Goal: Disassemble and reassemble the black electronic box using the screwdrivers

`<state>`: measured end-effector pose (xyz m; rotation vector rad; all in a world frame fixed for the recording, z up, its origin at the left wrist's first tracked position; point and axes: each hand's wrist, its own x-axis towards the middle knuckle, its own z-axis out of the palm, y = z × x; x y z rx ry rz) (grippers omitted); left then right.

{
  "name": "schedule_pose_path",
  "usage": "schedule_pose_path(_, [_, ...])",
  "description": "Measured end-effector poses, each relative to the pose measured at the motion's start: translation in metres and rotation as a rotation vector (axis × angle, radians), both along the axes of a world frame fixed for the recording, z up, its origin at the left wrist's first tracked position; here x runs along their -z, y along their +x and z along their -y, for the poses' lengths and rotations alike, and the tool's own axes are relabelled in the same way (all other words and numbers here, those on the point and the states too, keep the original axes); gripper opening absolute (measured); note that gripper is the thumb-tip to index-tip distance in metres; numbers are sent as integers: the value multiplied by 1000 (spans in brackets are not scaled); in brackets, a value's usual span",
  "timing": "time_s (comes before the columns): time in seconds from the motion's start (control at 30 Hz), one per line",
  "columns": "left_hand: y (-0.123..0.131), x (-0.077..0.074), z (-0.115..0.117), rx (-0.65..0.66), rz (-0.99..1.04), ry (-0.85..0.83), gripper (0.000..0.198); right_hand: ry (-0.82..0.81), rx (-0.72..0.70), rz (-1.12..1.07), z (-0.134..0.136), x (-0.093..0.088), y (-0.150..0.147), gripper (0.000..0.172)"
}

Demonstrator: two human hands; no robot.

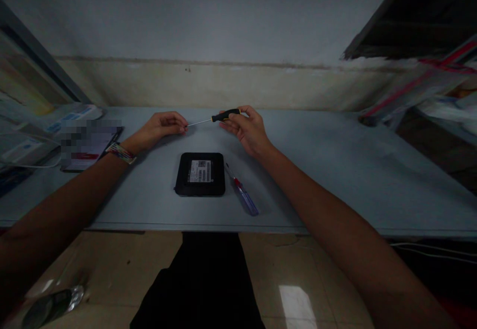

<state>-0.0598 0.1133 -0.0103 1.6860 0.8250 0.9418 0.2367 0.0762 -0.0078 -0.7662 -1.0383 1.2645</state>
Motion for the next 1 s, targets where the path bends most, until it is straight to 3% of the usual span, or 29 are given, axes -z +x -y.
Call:
schedule_pose_path(0.33, [1,-1,0,-15,16,0,19,32,-5,5,2,-1,0,28])
schedule_pose_path(0.6, [2,-1,0,-21,-4,-21,20,54,-26,1,1,1,2,39])
schedule_pose_path(1.0, [-3,6,-9,25,14,48,21,84,-47,41,-4,6,6,40])
